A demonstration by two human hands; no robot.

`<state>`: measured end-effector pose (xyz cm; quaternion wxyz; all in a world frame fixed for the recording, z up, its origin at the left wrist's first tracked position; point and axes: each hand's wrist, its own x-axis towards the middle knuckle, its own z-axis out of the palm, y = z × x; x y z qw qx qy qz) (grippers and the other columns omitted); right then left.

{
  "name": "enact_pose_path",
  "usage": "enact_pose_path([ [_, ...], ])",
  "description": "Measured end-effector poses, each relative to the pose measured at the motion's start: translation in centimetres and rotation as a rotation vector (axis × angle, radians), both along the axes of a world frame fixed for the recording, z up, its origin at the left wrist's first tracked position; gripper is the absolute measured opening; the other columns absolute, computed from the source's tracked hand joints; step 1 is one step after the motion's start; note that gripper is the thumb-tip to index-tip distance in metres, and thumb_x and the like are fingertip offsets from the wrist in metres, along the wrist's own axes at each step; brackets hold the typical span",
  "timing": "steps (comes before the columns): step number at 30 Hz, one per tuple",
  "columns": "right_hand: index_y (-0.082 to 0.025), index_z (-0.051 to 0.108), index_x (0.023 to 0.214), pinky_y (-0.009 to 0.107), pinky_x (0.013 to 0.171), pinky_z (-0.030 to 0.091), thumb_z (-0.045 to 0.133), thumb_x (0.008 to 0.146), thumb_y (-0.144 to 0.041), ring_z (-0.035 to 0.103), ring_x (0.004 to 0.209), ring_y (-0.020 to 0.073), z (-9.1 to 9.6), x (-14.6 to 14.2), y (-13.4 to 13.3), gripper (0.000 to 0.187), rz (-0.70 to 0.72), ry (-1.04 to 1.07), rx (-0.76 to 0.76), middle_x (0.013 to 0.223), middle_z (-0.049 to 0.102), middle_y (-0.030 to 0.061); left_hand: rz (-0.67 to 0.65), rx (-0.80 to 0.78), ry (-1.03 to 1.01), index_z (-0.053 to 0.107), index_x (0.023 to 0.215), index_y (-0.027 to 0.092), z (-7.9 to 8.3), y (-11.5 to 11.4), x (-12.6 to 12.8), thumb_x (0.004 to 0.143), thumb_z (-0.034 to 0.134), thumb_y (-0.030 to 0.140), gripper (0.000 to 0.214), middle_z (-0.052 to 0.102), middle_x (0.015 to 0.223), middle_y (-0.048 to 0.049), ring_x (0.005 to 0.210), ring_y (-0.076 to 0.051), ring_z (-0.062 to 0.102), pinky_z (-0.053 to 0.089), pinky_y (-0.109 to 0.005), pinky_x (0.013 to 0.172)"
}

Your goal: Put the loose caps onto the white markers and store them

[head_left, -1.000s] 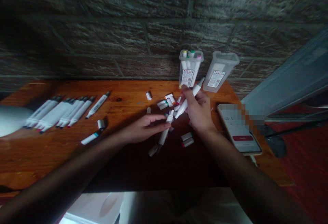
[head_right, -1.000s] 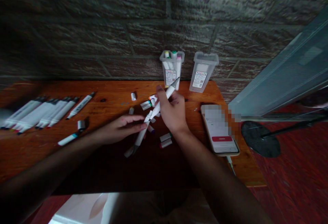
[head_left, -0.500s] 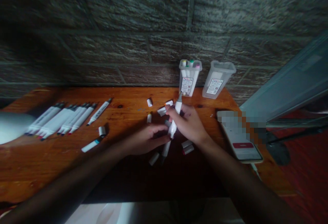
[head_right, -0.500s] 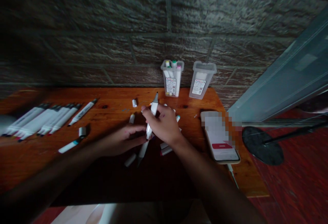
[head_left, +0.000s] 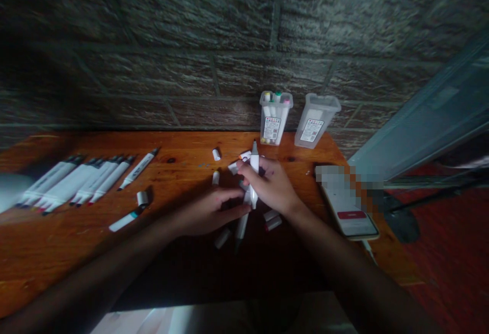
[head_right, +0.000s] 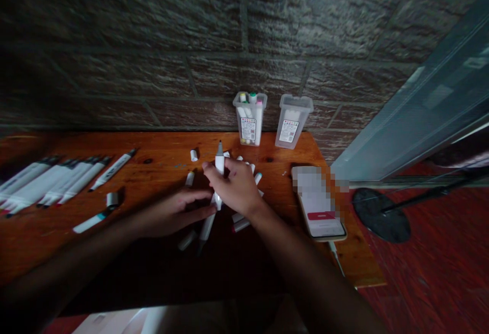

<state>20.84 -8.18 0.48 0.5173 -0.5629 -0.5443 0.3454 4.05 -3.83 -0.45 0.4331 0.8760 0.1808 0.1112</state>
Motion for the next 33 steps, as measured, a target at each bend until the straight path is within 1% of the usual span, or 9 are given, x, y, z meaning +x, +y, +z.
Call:
enact_pose_path([
  [5, -0.018, 0.066, 0.076, 0.022, 0.052, 0.040, 0.059, 0.088, -0.044, 0.055, 0.054, 0.0101, 0.02, -0.10, -0.07, 0.029, 0.006, 0.031, -0.024, 0.060, 0.061, -0.0022, -0.001, 0.011, 0.021, 0.064, 0.089, 0.015, -0.01, 0.05, 0.00, 0.096, 0.050, 0.031, 0.022, 0.065, 0.078, -0.0007, 0.067, -0.011, 0.056, 0.043, -0.021, 0.063],
  [10, -0.019, 0.066, 0.075, 0.022, 0.053, 0.039, 0.057, 0.089, -0.046, 0.054, 0.056, 0.0102, -0.04, -0.09, -0.01, 0.032, 0.007, 0.003, 0.003, 0.060, 0.060, -0.0025, -0.013, 0.025, 0.040, 0.066, 0.094, 0.016, 0.09, 0.04, -0.01, 0.097, 0.050, 0.030, 0.021, 0.068, 0.086, -0.0024, 0.076, -0.013, 0.060, 0.046, -0.023, 0.070],
  [14, -0.019, 0.066, 0.074, 0.023, 0.053, 0.039, 0.056, 0.089, -0.047, 0.053, 0.056, 0.0099, -0.11, -0.03, -0.01, 0.034, 0.011, -0.023, 0.013, 0.060, 0.060, -0.0024, -0.006, 0.030, 0.037, 0.066, 0.093, 0.016, 0.13, -0.08, 0.07, 0.097, 0.050, 0.029, 0.021, 0.067, 0.083, -0.0018, 0.072, -0.012, 0.060, 0.046, -0.022, 0.067],
  [18, -0.019, 0.067, 0.077, 0.023, 0.053, 0.039, 0.056, 0.089, -0.050, 0.053, 0.057, 0.0105, -0.31, 0.03, -0.01, 0.035, 0.014, -0.036, -0.009, 0.061, 0.061, -0.0016, 0.001, 0.040, 0.053, 0.065, 0.090, 0.016, 0.09, -0.07, 0.07, 0.097, 0.050, 0.030, 0.022, 0.066, 0.079, -0.0008, 0.069, -0.011, 0.059, 0.045, -0.022, 0.065],
  [21, -0.019, 0.068, 0.080, 0.024, 0.054, 0.039, 0.056, 0.089, -0.050, 0.054, 0.060, 0.0110, -0.38, 0.02, 0.01, 0.035, 0.015, -0.066, -0.014, 0.064, 0.062, -0.0007, 0.005, 0.046, 0.079, 0.065, 0.091, 0.016, 0.06, -0.03, -0.07, 0.097, 0.050, 0.034, 0.024, 0.066, 0.080, -0.0007, 0.071, -0.012, 0.060, 0.045, -0.022, 0.066],
  [24, -0.018, 0.067, 0.080, 0.024, 0.055, 0.039, 0.055, 0.089, -0.050, 0.055, 0.060, 0.0114, -0.25, -0.04, -0.03, 0.036, 0.012, -0.082, -0.023, 0.064, 0.062, -0.0004, 0.005, 0.066, 0.089, 0.065, 0.091, 0.016, 0.15, -0.07, -0.21, 0.098, 0.050, 0.035, 0.025, 0.067, 0.082, -0.0006, 0.073, -0.012, 0.061, 0.046, -0.023, 0.068],
  [33, -0.018, 0.069, 0.081, 0.025, 0.056, 0.039, 0.056, 0.089, -0.049, 0.055, 0.060, 0.0113, -0.06, -0.09, -0.18, 0.035, 0.017, -0.063, -0.039, 0.064, 0.062, -0.0001, -0.004, 0.067, 0.068, 0.066, 0.093, 0.016, 0.58, -0.27, -0.20, 0.097, 0.050, 0.033, 0.024, 0.068, 0.084, 0.0005, 0.075, -0.011, 0.062, 0.047, -0.021, 0.069],
])
